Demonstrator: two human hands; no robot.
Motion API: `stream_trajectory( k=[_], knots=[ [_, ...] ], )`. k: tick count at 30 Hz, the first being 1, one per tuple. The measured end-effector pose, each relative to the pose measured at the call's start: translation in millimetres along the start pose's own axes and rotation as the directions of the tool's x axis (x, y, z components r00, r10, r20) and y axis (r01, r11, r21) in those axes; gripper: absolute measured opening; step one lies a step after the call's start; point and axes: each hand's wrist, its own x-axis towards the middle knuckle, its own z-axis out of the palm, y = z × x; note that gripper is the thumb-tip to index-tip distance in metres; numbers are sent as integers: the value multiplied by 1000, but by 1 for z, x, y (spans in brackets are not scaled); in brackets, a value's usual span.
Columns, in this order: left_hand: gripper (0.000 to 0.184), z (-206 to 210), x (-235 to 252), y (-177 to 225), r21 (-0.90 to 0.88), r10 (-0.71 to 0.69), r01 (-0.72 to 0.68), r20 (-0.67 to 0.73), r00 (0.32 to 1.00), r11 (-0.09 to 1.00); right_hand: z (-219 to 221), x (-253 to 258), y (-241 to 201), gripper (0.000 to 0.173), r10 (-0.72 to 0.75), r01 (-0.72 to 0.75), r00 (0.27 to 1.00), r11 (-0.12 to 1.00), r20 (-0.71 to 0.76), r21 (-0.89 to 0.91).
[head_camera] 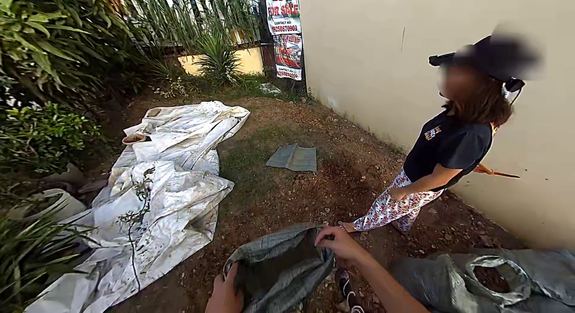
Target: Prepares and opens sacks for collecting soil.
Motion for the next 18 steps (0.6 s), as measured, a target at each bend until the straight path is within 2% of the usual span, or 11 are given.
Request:
stream_trajectory(
  k=[2,4,6,8,10,12,13,14,15,16,18],
  knots=[
    [69,-8,-2,13,43,-56,57,-10,998,997,-1,-1,-7,11,30,-30,997,1000,-78,6],
    [70,-13,-5,28,110,-124,121,16,992,987,8,-1,-10,16,26,-40,997,983,-79,-180],
    [73,-15,-6,37,103,-140,138,14,990,985,19,-2,-16,21,-10,-18,997,923,-71,-384],
    [80,-15,-7,44,94,-144,140,45,989,986,25,-5,-26,24,-17,-20,997,869,-69,-494],
    [85,-14,-7,39,26,-124,122,66,990,992,28,-9,-25,24,-84,25,992,864,-94,-503],
    [83,-11,-9,29,-75,-72,71,-2,997,995,23,-12,-20,23,-103,55,991,890,-82,-453],
    [81,-10,-10,24,-98,-52,48,-42,998,994,18,-14,-18,27,-50,41,999,903,-10,-427],
    [82,-8,-11,20,-105,-39,32,-65,997,994,10,-16,-15,39,44,8,992,910,115,-414],
    [85,-5,-12,16,-99,-36,30,-56,998,995,5,-16,-11,53,144,-30,959,908,244,-417],
    [91,-2,-12,13,-87,-42,41,-3,999,995,4,-16,-4,58,216,-57,919,901,330,-431],
    [101,7,-16,11,-58,-47,55,138,989,997,16,-18,12,48,274,-82,892,881,361,-466]
  ],
)
